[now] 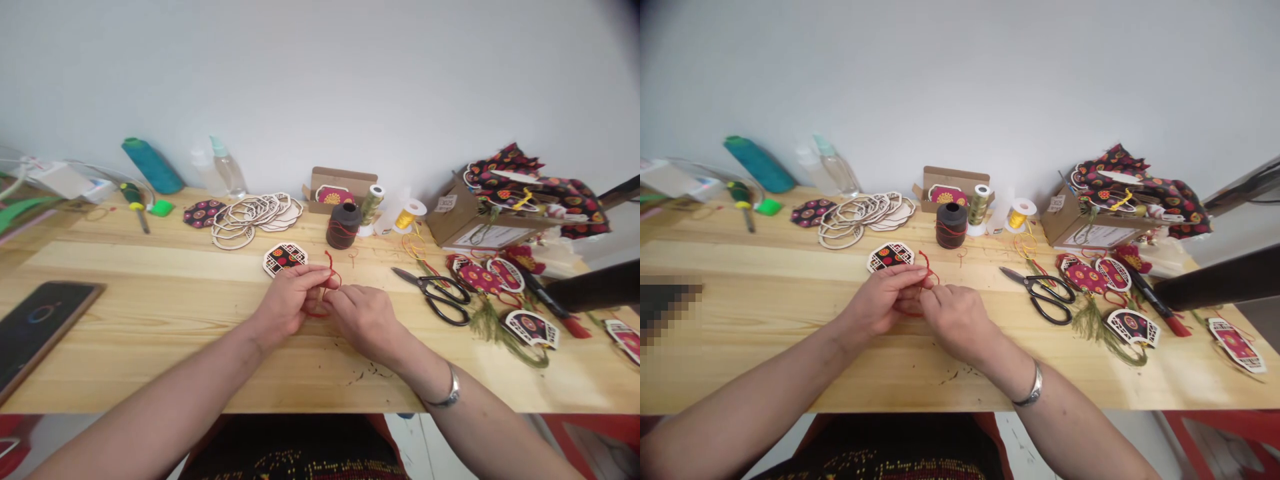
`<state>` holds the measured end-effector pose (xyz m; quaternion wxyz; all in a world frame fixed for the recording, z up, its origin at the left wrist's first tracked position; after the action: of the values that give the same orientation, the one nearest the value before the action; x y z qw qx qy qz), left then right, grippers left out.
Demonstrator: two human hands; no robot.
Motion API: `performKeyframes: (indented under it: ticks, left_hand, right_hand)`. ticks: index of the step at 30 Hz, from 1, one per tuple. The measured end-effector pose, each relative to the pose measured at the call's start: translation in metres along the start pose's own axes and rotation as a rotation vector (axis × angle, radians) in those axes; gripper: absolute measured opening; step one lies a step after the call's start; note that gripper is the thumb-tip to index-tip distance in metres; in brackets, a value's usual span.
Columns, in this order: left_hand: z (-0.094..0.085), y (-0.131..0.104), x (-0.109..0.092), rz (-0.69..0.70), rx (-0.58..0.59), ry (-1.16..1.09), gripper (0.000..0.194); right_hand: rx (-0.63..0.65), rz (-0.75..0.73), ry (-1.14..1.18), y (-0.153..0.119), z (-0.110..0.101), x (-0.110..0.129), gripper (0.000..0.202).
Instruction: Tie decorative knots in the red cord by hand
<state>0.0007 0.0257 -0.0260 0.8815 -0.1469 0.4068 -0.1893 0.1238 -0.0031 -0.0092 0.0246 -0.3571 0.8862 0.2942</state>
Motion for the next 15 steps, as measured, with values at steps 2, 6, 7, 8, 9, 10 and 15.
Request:
performKeyframes:
  ticks: [2, 6, 7, 8, 9, 10, 15]
  left_hand:
    - [-0.001, 0.0, 0.001, -0.018, 0.009, -0.024, 0.014]
    - [0.0, 0.001, -0.001, 0.002, -0.03, -0.045, 0.012]
    - [0.0, 0.001, -0.001, 0.013, -0.04, -0.046, 0.011]
    - [0.0, 0.0, -0.001, 0.022, -0.049, -0.048, 0.011]
    - [0.0, 0.0, -0.002, 0.026, -0.054, -0.05, 0.011]
    - [0.001, 0.0, -0.001, 0.028, -0.054, -0.053, 0.011]
    - [0.0, 0.001, 0.0, 0.027, -0.039, -0.042, 0.012]
  right_hand:
    - [0.009, -0.043, 0.003, 0.0, 0.001, 0.0, 0.023]
    - [0.018, -0.178, 0.116, 0.0, -0.001, 0.004, 0.024]
    - [0.023, -0.226, 0.166, 0.0, -0.002, 0.006, 0.024]
    - [0.025, -0.265, 0.224, 0.001, -0.003, 0.009, 0.026]
    - [0.021, -0.288, 0.286, 0.001, -0.006, 0.011, 0.028]
    - [0.008, -0.29, 0.352, 0.002, -0.009, 0.012, 0.03]
    - [-0.182, -0.131, 0.77, 0.01, -0.061, -0.001, 0.018]
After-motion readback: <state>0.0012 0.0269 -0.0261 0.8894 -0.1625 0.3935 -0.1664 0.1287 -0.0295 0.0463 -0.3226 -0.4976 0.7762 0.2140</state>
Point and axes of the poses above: each hand's wrist, its own y-axis towards the middle knuckle, its own z-axis out of the palm, x = y × z, the point moved 3 cm from there along y, towards the middle knuckle, and after that the axes turned 15 degrees about -y, right-handed, at the moved point
